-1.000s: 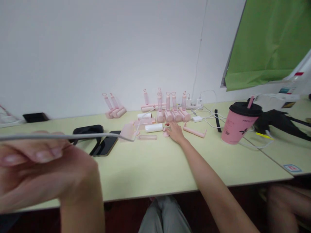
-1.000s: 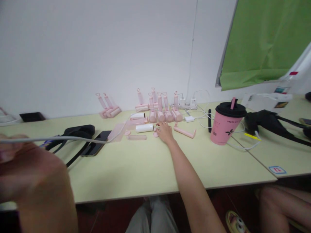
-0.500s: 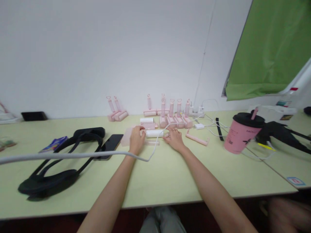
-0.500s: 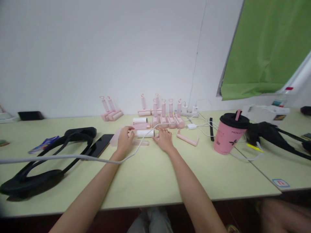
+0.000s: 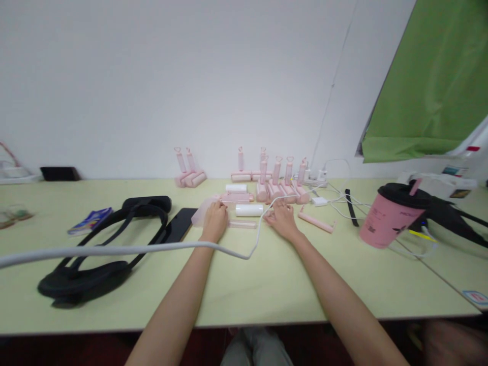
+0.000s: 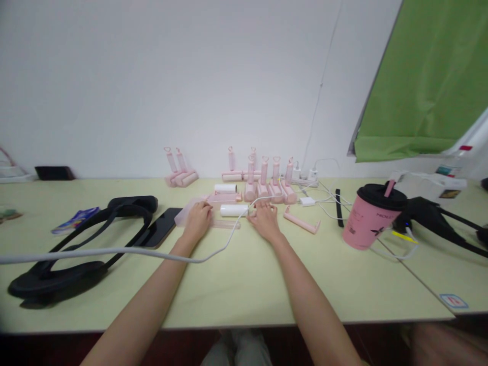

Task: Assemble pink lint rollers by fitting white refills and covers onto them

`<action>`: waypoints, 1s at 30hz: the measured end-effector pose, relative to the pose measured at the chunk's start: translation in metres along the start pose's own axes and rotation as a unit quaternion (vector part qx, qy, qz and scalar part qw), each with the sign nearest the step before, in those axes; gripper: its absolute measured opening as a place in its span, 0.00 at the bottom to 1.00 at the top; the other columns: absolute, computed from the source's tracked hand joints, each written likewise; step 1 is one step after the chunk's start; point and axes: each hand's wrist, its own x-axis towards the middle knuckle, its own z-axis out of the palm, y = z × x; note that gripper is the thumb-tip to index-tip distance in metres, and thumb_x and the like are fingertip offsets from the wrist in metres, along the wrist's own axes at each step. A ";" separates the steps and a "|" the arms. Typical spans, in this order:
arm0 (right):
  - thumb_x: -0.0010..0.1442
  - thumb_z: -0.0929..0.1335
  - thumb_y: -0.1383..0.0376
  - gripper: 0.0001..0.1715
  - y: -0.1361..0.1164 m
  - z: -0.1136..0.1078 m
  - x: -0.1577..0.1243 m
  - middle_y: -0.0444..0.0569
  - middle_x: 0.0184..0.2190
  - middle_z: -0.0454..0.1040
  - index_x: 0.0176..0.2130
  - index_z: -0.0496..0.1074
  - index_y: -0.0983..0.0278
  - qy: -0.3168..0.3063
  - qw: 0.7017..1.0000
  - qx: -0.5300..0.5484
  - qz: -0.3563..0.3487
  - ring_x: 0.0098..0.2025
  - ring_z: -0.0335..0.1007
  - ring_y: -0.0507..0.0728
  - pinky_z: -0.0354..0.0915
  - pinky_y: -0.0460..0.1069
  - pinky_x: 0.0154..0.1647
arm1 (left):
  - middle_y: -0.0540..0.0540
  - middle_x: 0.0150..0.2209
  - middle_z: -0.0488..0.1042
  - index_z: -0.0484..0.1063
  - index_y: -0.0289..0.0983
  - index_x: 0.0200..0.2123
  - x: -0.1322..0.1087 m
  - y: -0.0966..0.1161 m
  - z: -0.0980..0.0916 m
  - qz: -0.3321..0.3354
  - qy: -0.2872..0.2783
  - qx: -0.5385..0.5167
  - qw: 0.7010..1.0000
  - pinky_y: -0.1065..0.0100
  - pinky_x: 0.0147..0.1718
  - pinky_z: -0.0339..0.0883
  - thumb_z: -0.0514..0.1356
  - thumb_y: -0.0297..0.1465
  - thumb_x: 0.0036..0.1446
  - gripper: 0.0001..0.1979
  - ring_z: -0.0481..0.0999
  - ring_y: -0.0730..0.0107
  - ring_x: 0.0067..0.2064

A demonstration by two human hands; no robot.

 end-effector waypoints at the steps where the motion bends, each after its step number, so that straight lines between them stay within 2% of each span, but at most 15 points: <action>1: 0.54 0.66 0.56 0.21 0.002 -0.007 0.001 0.55 0.45 0.70 0.45 0.68 0.64 -0.009 1.000 0.004 0.000 0.49 0.62 0.61 0.54 0.56 0.50 | 0.36 0.44 0.69 0.72 0.33 0.41 -0.001 -0.002 0.000 -0.002 -0.014 0.014 1.000 0.58 0.48 0.57 0.46 0.27 0.57 0.16 0.65 0.56 0.48; 4: 0.50 0.69 0.54 0.18 0.008 -0.027 0.002 0.50 0.40 0.72 0.39 0.72 0.60 -0.093 0.995 0.028 -0.029 0.44 0.65 0.58 0.58 0.51 0.44 | 0.34 0.41 0.70 0.73 0.32 0.37 -0.003 -0.007 0.001 0.002 -0.045 0.042 0.998 0.57 0.46 0.57 0.47 0.28 0.58 0.15 0.65 0.53 0.47; 6: 0.47 0.71 0.56 0.18 0.013 -0.035 0.000 0.48 0.40 0.72 0.39 0.74 0.58 -0.140 0.989 0.023 -0.038 0.44 0.65 0.58 0.59 0.50 0.44 | 0.34 0.38 0.71 0.74 0.32 0.35 -0.003 -0.008 0.002 0.006 -0.049 0.042 0.998 0.56 0.45 0.56 0.47 0.30 0.59 0.16 0.66 0.52 0.46; 11: 0.52 0.69 0.60 0.14 0.020 -0.035 -0.006 0.50 0.41 0.73 0.39 0.74 0.61 -0.171 0.985 0.027 -0.007 0.45 0.66 0.57 0.59 0.49 0.45 | 0.35 0.36 0.72 0.74 0.31 0.34 -0.003 -0.007 0.003 0.023 -0.054 0.083 0.995 0.57 0.42 0.57 0.47 0.35 0.60 0.18 0.69 0.53 0.43; 16: 0.54 0.68 0.60 0.10 0.022 -0.030 -0.005 0.50 0.41 0.73 0.36 0.74 0.62 -0.140 0.990 0.020 -0.011 0.45 0.66 0.57 0.58 0.50 0.45 | 0.36 0.38 0.71 0.72 0.32 0.38 -0.003 -0.008 0.002 0.030 -0.023 0.108 0.993 0.59 0.41 0.59 0.46 0.28 0.59 0.15 0.68 0.56 0.42; 20: 0.50 0.70 0.59 0.16 0.017 -0.026 -0.005 0.48 0.42 0.73 0.40 0.71 0.61 -0.099 0.995 0.015 -0.026 0.45 0.65 0.58 0.57 0.51 0.45 | 0.37 0.42 0.70 0.68 0.32 0.44 -0.001 -0.001 -0.002 0.030 0.037 0.054 0.997 0.61 0.43 0.59 0.47 0.26 0.58 0.14 0.66 0.58 0.45; 25: 0.54 0.67 0.59 0.14 0.014 -0.021 -0.002 0.48 0.41 0.73 0.41 0.70 0.61 -0.066 0.997 0.019 -0.035 0.45 0.65 0.58 0.56 0.52 0.45 | 0.40 0.40 0.70 0.68 0.35 0.41 0.001 0.012 -0.012 0.023 0.095 0.006 0.995 0.61 0.43 0.58 0.46 0.27 0.59 0.12 0.66 0.60 0.44; 30: 0.56 0.65 0.62 0.11 0.031 -0.030 0.003 0.51 0.39 0.73 0.40 0.71 0.62 0.040 0.998 -0.038 0.033 0.45 0.64 0.59 0.56 0.52 0.45 | 0.42 0.39 0.70 0.68 0.37 0.39 0.000 0.015 -0.027 -0.024 0.151 -0.003 0.988 0.60 0.43 0.56 0.48 0.27 0.57 0.11 0.66 0.60 0.43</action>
